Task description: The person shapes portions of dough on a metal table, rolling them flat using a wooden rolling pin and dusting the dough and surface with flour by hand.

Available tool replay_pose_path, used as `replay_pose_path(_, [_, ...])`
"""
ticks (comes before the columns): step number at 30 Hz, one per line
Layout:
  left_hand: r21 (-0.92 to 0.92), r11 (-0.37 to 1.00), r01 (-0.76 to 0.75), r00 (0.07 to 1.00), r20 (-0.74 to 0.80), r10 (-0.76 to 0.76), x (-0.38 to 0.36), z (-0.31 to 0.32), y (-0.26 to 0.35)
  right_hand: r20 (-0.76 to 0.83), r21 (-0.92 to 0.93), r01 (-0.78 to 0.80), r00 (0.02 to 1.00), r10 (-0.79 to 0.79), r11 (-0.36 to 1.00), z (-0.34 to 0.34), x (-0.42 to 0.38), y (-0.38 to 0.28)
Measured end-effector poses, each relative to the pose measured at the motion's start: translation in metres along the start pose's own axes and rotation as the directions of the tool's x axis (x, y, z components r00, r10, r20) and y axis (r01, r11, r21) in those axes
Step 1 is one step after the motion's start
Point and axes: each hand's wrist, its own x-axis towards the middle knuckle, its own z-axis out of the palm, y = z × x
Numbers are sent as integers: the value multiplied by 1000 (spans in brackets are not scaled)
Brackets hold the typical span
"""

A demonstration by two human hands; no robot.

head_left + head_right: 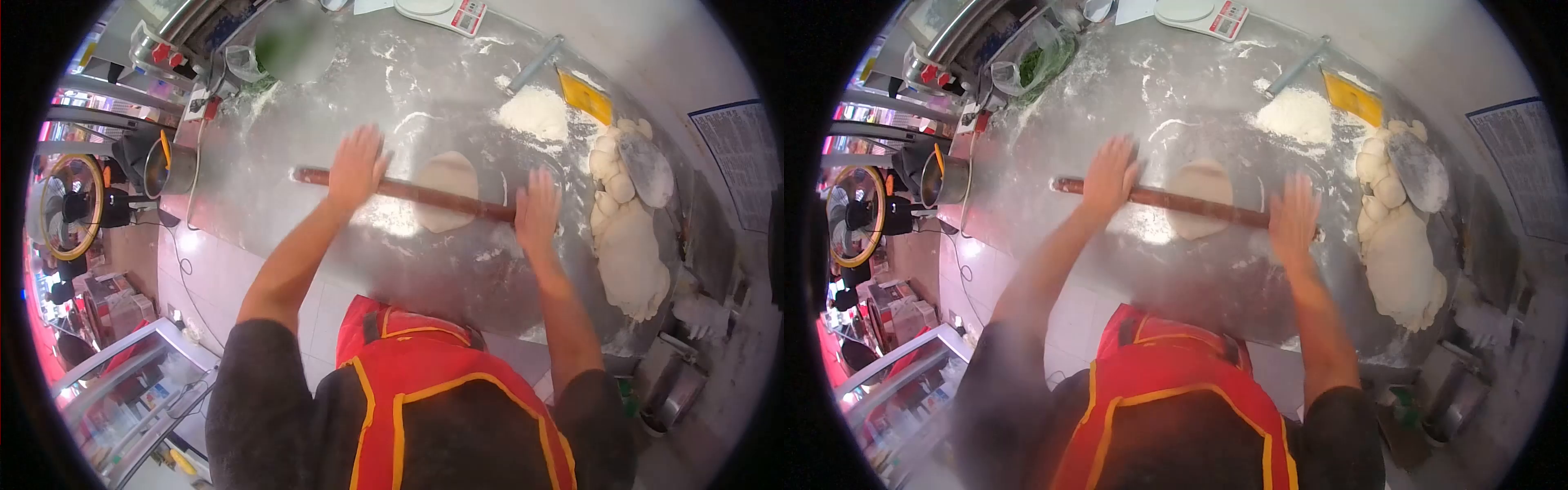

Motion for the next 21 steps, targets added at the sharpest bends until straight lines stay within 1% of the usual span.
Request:
replay_pose_path(2, [75,996,45,991,-126,-36,14,4,5,-13,-10,-50,999,50,999,5,15,1])
replay_pose_path(3, [100,992,73,997,-26,-71,1,7,5,-28,3,-46,999,46,999,4,13,-1])
replay_pose_path(4, [59,996,66,998,-28,-65,-19,2,8,-34,19,-41,999,42,999,1,-7,-8])
replay_pose_path(7, [34,990,138,987,82,-141,-87,-13,28,42,43,-70,997,68,997,-14,-96,-30])
replay_pose_path(8, [34,984,173,977,121,-175,-108,-16,36,76,45,-88,994,84,995,-16,-110,-34])
replay_pose_path(9, [37,980,196,965,171,-199,-109,-19,38,71,50,-99,993,95,994,-13,-103,-32])
replay_pose_path(11, [68,988,140,980,132,-148,-81,-6,26,61,59,-129,990,125,990,-5,-75,-26])
replay_pose_path(12, [83,990,115,987,104,-124,-55,2,18,42,9,-103,994,102,995,3,-50,-15])
replay_pose_path(13, [147,985,87,994,47,-95,-25,5,13,31,-29,-98,995,99,995,8,-20,-7])
replay_pose_path(15, [156,987,30,999,-47,-23,38,3,3,17,-89,-110,994,111,990,10,41,4])
replay_pose_path(17, [130,991,32,993,-116,-17,75,6,-1,-19,-76,-143,990,142,987,9,73,8])
replay_pose_path(18, [117,993,33,989,-147,-16,82,5,-3,-33,-68,-159,987,157,985,8,80,8])
replay_pose_path(19, [143,990,13,992,-123,4,67,0,0,-6,-53,-128,992,128,990,8,71,7])
replay_pose_path(21, [85,995,51,998,39,-55,8,2,3,73,-21,-69,995,70,997,10,7,2])
